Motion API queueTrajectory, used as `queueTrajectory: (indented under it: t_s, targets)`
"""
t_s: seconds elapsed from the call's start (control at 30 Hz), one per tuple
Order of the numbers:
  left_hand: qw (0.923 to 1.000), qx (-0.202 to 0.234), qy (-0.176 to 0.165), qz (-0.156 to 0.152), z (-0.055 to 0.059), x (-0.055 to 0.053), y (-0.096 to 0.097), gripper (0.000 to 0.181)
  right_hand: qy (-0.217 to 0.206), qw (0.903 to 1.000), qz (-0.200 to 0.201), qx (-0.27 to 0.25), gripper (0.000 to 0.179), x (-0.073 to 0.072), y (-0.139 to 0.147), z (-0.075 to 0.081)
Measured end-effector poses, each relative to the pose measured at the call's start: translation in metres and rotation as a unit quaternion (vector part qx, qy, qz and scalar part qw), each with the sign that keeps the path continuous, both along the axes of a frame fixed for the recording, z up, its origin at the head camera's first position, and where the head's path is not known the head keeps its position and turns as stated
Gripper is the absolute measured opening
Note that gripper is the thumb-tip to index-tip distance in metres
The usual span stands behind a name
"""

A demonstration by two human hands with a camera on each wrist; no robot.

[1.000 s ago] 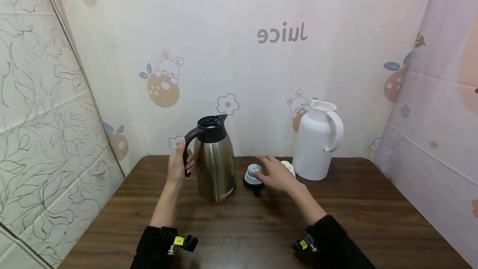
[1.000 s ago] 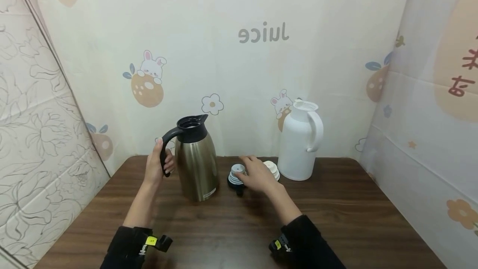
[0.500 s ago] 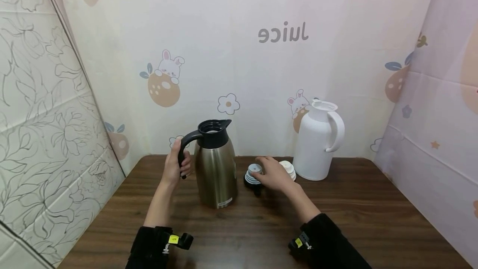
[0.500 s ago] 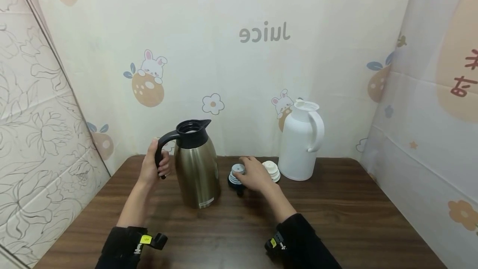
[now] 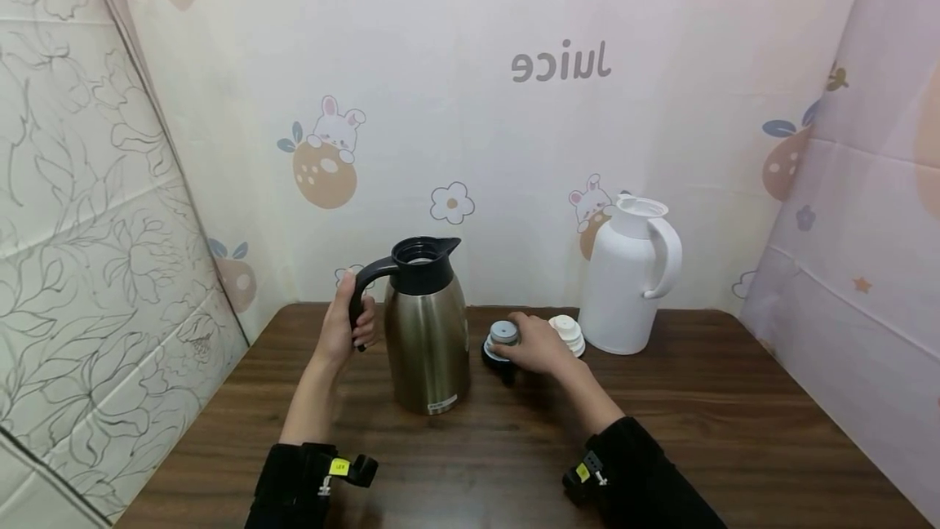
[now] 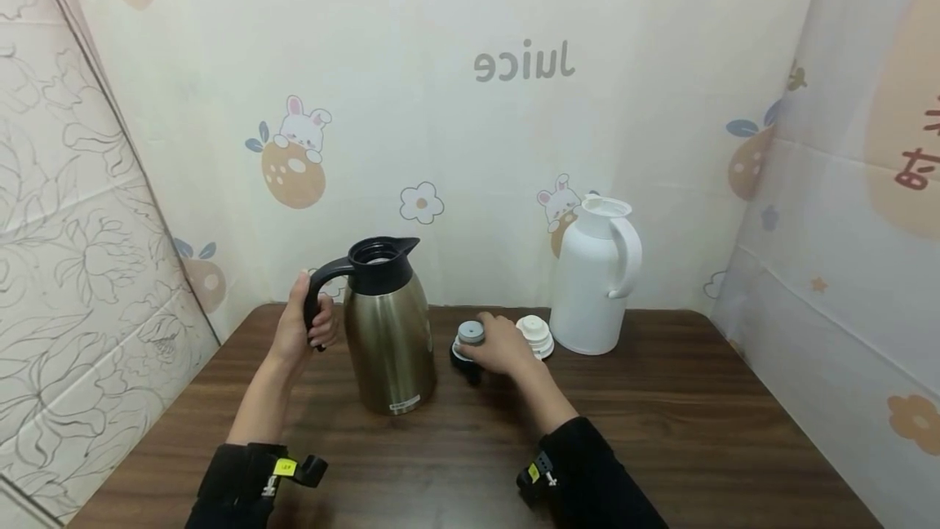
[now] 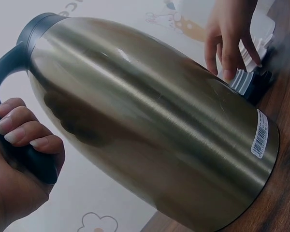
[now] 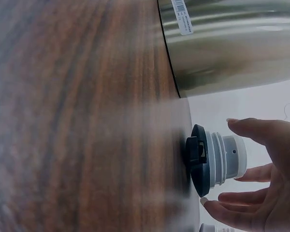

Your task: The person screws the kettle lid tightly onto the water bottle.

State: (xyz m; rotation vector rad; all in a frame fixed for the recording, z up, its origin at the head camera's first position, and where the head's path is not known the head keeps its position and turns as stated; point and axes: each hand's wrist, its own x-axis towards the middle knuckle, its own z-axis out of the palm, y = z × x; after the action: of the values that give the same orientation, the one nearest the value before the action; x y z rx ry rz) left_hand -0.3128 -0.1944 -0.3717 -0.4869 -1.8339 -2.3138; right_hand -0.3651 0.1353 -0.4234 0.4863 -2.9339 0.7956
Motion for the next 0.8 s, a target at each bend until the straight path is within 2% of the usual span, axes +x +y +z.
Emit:
queueTrajectory:
  t_s: [0.2, 0.33, 0.8]
  targets:
    - [1.0, -0.006, 0.004, -0.002, -0.001, 0.0, -0.001, 0.072, -0.019, 0.9996, 0.008, -0.021, 0.078, -0.003, 0.001, -0.005]
    - [0.9999, -0.008, 0.0, 0.007, -0.001, 0.001, -0.001, 0.071, -0.024, 0.9993, 0.011, -0.026, 0.08, -0.005, 0.0, -0.009]
    - [0.9999, -0.012, -0.003, 0.008, 0.0, 0.003, -0.001, 0.073, -0.035, 0.9985, 0.0, -0.041, 0.071, -0.006, 0.001, -0.014]
